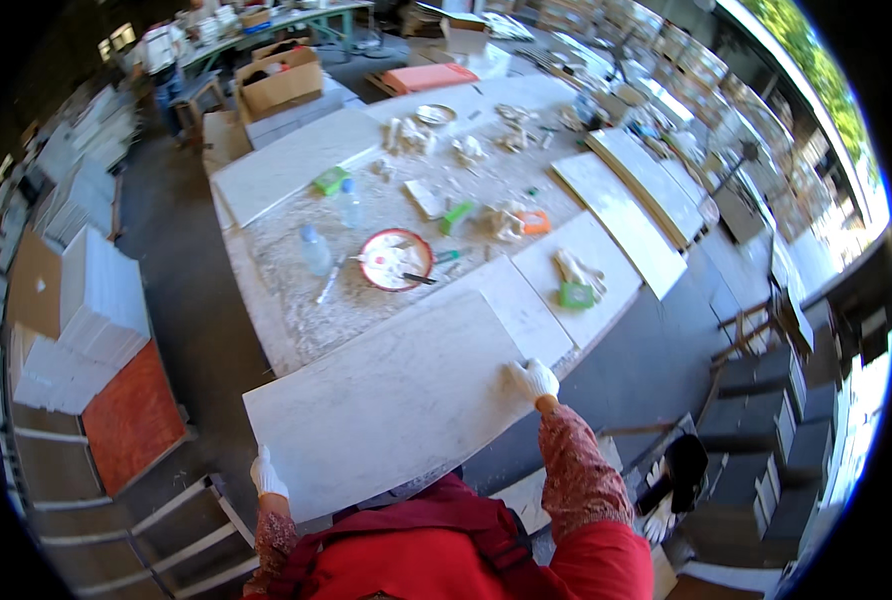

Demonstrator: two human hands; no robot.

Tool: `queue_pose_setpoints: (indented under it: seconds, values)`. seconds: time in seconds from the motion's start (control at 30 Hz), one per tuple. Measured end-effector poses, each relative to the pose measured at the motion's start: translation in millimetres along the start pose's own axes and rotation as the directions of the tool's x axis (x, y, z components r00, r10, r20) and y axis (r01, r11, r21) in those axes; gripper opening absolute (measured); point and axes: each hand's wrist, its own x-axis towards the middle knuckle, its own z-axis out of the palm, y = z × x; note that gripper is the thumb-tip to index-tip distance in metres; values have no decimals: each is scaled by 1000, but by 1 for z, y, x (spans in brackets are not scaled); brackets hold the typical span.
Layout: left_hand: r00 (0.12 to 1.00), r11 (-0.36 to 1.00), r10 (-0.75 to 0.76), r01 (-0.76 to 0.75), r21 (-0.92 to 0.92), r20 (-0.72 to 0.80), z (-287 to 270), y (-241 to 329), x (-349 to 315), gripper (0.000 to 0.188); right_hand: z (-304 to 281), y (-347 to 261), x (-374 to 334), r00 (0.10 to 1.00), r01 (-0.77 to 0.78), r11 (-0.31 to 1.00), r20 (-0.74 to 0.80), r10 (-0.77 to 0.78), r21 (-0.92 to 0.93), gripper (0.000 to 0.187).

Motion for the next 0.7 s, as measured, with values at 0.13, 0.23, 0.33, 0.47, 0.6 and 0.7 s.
queue_pose_setpoints:
  seconds: [0.13, 0.23, 0.33, 0.47, 0.6, 0.7]
  values:
    - [998, 997, 68, -68, 45, 17, 40, -14, -12, 50, -33, -3, 24, 973, -5, 987, -230, -32, -159, 54]
    - [995, 995, 96, -96, 12, -8, 55, -17, -30, 50, -73, -4, 63, 976, 77, 994, -196, -90, -71, 45]
    - [996, 995, 82, -81, 65, -16, 73, -10, -62, 52, -96, 27, 146, 900, 55, 987, -421, -115, -152, 40]
    - [992, 987, 109, -100, 124, -63, 73, -22, -84, 56, -95, 44, 229, 857, -63, 938, -501, -125, -342, 40]
    - [974, 847, 164, -60, 527, -154, 68, -38, -92, 61, -84, 57, 298, 946, -166, 961, -311, 92, -221, 35]
    - [968, 622, 223, -52, 781, -113, 62, -33, -104, 60, -90, 74, 318, 913, 2, 993, -405, -49, -116, 30]
